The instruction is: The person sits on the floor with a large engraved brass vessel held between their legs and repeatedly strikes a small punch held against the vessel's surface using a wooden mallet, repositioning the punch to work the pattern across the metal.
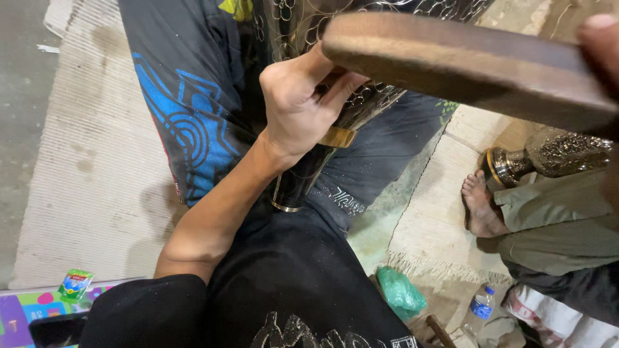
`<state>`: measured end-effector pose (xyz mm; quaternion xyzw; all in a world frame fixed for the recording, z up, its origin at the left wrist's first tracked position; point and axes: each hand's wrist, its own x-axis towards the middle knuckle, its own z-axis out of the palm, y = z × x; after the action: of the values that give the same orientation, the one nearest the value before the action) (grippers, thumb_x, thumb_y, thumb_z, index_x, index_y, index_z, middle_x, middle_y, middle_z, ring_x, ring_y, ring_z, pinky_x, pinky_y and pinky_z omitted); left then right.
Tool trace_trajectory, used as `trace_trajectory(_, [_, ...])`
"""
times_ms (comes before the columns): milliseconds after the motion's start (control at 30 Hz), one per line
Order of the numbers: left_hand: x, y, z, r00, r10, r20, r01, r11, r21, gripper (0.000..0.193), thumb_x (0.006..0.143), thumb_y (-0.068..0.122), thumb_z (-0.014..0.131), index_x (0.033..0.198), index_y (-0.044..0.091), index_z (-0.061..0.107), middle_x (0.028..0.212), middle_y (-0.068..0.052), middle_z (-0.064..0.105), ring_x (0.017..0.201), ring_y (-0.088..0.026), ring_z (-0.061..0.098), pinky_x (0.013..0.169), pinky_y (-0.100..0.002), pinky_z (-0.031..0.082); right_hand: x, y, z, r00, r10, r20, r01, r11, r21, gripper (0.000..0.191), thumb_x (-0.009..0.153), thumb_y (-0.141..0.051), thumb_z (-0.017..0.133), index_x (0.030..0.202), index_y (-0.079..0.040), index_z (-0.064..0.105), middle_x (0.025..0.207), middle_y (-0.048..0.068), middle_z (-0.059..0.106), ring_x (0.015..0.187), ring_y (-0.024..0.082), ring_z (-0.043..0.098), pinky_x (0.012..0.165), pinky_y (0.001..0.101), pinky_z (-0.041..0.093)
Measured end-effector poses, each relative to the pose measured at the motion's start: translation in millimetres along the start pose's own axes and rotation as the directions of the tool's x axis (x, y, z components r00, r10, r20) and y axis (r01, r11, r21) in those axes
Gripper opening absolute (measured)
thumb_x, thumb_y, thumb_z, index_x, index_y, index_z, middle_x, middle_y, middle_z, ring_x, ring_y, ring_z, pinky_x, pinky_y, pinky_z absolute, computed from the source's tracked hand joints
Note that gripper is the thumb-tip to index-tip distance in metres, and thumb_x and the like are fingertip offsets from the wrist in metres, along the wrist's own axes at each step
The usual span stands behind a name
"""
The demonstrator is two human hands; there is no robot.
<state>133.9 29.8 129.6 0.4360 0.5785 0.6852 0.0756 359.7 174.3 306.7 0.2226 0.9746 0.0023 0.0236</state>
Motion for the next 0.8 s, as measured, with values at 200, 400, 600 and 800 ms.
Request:
trace_trajectory(200, [7.2,0.3,-3.3,0.996,-0.012,0.087,0.022,0.993,-0.116,0.031,0.104,0.007,0.082,0.129,0.007,0.065,0.098,-0.005,0.075,0.082,-0.014,0.078,0.075,-0.023,0.062,-8.1,1.9,3.2,0.999,0.035,-0.017,-0.035,0.999,0.013,0.039,0.102,0.016,0.058,0.139,0.004,0.049,0.112,0.021,0.063,0.093,0.025,0.065,0.080,0.0329,0.054])
trace_trajectory(400, [33.5,-8.6,-13.9,0.948,0.179,0.262,-0.155,0.982,-0.108,0.037,0.098,0.007,0.085,0.128,0.005,0.064,0.103,-0.012,0.072,0.087,-0.024,0.074,0.077,-0.029,0.059,-29.9,8.8,11.1,0.994,0.094,-0.060,-0.088,0.991,0.106,0.036,0.104,0.015,0.058,0.137,0.003,0.050,0.112,0.020,0.063,0.094,0.024,0.065,0.081,0.0321,0.054])
trace_trajectory(600, [49.9,-13.3,-14.8,0.859,0.232,0.456,-0.194,0.973,-0.129,0.034,0.096,0.002,0.084,0.125,0.005,0.066,0.100,-0.009,0.074,0.088,-0.022,0.076,0.078,-0.028,0.059,-65.2,16.6,14.7,0.977,0.214,0.018,-0.212,0.944,0.252,0.034,0.105,0.014,0.058,0.136,0.002,0.051,0.113,0.019,0.062,0.096,0.023,0.064,0.083,0.0314,0.053])
trace_trajectory(800, [66.7,-16.0,-12.2,0.770,0.340,0.540,-0.267,0.940,-0.211,0.035,0.092,0.000,0.082,0.124,0.005,0.068,0.101,-0.009,0.074,0.087,-0.022,0.075,0.083,-0.032,0.059,-75.0,7.4,30.5,0.924,0.382,0.016,-0.344,0.812,0.472,0.031,0.106,0.013,0.058,0.134,0.001,0.052,0.113,0.018,0.062,0.097,0.022,0.064,0.084,0.0307,0.053])
